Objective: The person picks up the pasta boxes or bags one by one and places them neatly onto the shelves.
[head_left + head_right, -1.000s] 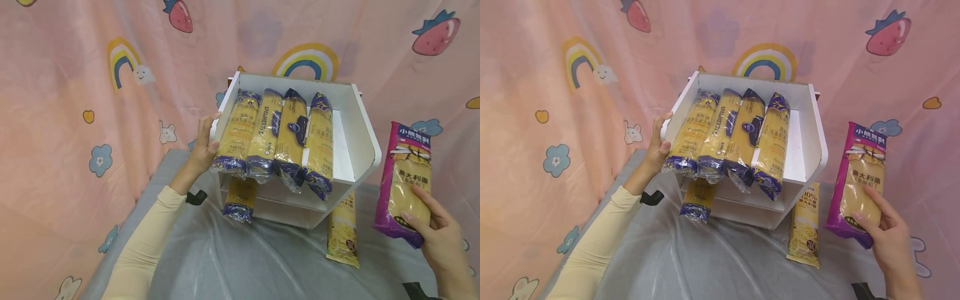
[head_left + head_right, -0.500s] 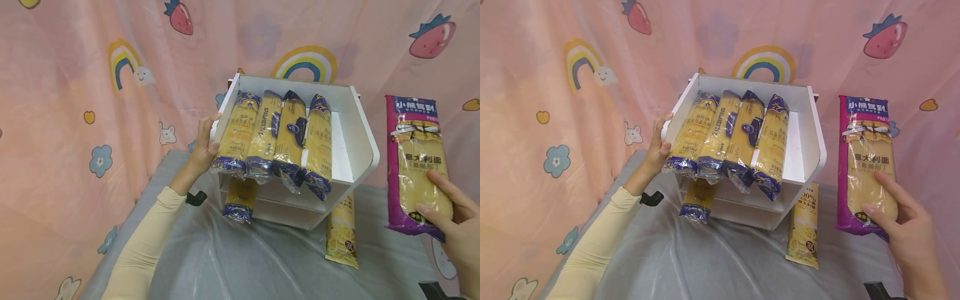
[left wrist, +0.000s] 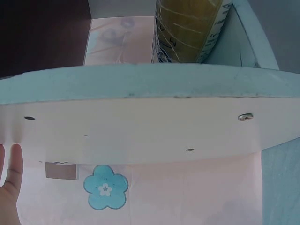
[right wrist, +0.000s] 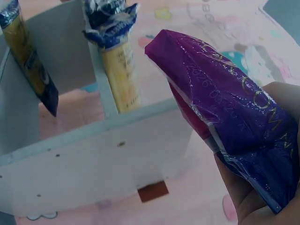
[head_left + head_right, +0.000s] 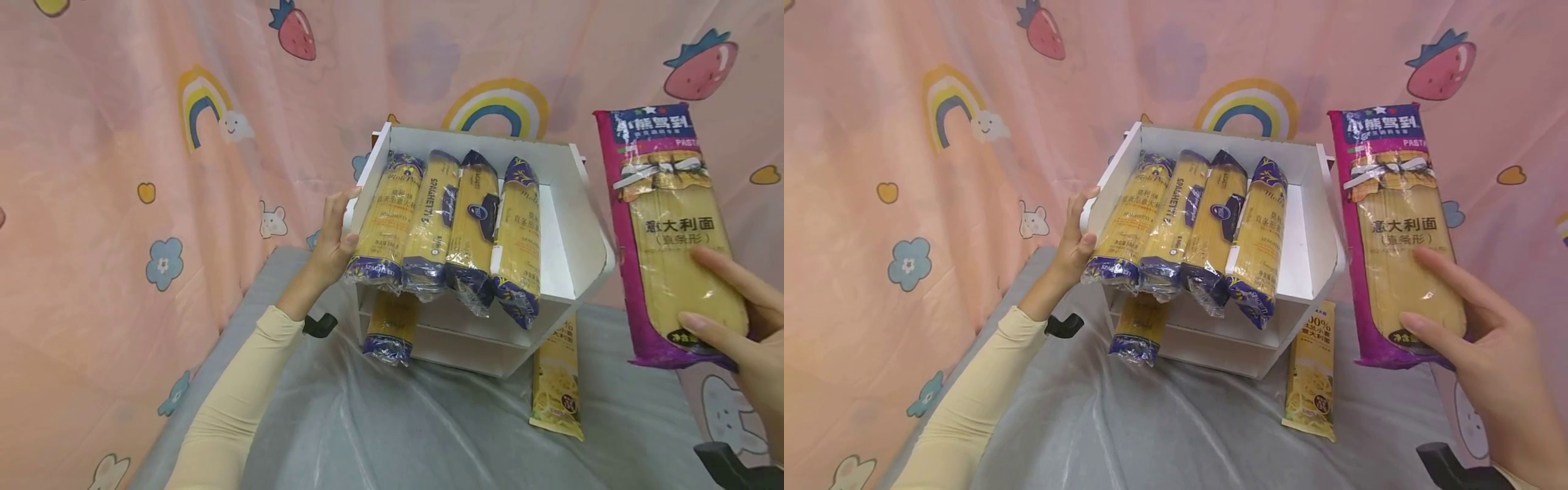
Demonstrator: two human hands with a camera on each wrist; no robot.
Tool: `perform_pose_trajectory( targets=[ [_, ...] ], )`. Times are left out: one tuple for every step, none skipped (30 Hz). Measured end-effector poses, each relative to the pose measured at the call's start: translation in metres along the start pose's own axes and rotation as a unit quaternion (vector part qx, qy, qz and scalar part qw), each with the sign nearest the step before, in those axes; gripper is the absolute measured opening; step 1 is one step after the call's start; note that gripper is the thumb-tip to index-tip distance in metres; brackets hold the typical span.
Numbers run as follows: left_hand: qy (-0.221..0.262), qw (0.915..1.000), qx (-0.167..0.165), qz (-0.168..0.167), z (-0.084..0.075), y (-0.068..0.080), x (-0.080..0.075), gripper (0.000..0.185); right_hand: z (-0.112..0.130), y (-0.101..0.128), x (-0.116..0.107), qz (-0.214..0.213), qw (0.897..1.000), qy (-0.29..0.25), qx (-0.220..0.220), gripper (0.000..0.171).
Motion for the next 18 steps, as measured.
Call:
perform_pose_trajectory(
  targets=[
    [0.001, 1.0, -0.001, -0.001, 0.0, 0.0, 0.0, 0.059, 0.001, -0.002, 0.003, 0.007, 1.0, 0.001, 0.001, 0.062],
    [0.001, 1.0, -0.003, -0.001, 0.0, 0.0, 0.0, 0.059, 0.002, -0.004, 0.007, 0.015, 1.0, 0.002, 0.001, 0.063],
    [0.001, 1.0, -0.004, 0.0, 0.001, 0.001, 0.0, 0.059, 0.003, -0.006, 0.01, 0.023, 1.0, 0.005, 0.002, 0.063],
    [0.001, 1.0, -0.006, 0.0, 0.001, 0.001, 0.0, 0.06, 0.004, -0.008, 0.014, 0.029, 1.0, 0.008, 0.003, 0.063],
    [0.001, 1.0, -0.007, 0.001, 0.001, 0.001, 0.0, 0.06, 0.005, -0.009, 0.017, 0.032, 0.999, 0.017, 0.007, 0.064],
    [0.0, 1.0, -0.008, 0.001, 0.001, 0.001, 0.0, 0.06, 0.006, -0.01, 0.021, 0.036, 0.999, 0.027, 0.009, 0.064],
    [0.0, 1.0, -0.008, 0.002, 0.001, 0.001, 0.0, 0.06, 0.007, -0.012, 0.025, 0.039, 0.998, 0.041, 0.01, 0.064],
    [-0.001, 1.0, -0.008, 0.002, 0.002, 0.001, 0.0, 0.06, 0.007, -0.013, 0.028, 0.042, 0.998, 0.053, 0.013, 0.064],
    [-0.002, 1.0, -0.007, 0.002, 0.002, 0.001, 0.0, 0.06, 0.008, -0.014, 0.031, 0.041, 0.997, 0.066, 0.021, 0.064],
    [-0.002, 1.0, -0.006, 0.002, 0.002, 0.001, 0.0, 0.06, 0.008, -0.015, 0.034, 0.042, 0.996, 0.077, 0.029, 0.065],
    [-0.002, 1.0, -0.005, 0.002, 0.002, 0.001, 0.0, 0.06, 0.009, -0.016, 0.037, 0.041, 0.994, 0.098, 0.04, 0.065],
    [-0.002, 1.0, -0.004, 0.002, 0.002, 0.001, -0.001, 0.06, 0.009, -0.018, 0.039, 0.041, 0.992, 0.112, 0.05, 0.065],
    [-0.002, 1.0, -0.004, 0.003, 0.002, 0.001, 0.0, 0.06, 0.009, -0.019, 0.041, 0.043, 0.99, 0.12, 0.059, 0.066],
    [-0.002, 1.0, -0.003, 0.003, 0.002, 0.001, 0.0, 0.06, 0.009, -0.02, 0.043, 0.045, 0.988, 0.131, 0.068, 0.066],
    [-0.001, 1.0, -0.002, 0.002, 0.002, 0.001, 0.0, 0.06, 0.009, -0.021, 0.046, 0.047, 0.987, 0.131, 0.077, 0.066],
    [-0.001, 1.0, -0.001, 0.002, 0.002, 0.001, 0.0, 0.059, 0.01, -0.022, 0.047, 0.05, 0.986, 0.138, 0.085, 0.066],
    [-0.001, 1.0, 0.0, 0.002, 0.001, 0.0, 0.0, 0.059, 0.01, -0.022, 0.049, 0.053, 0.984, 0.143, 0.09, 0.066],
    [0.0, 1.0, -0.001, 0.003, 0.001, 0.0, 0.0, 0.059, 0.01, -0.023, 0.051, 0.057, 0.983, 0.147, 0.093, 0.066]
  ],
)
Point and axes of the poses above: each hand's wrist, its own y-axis away from the middle knuckle, its own x-axis out of the palm, z = x × y, the point moved 2 cm from there along -y, towards the middle knuckle, and after that the axes turned 15 degrees about -y, right-handed, at the moved point
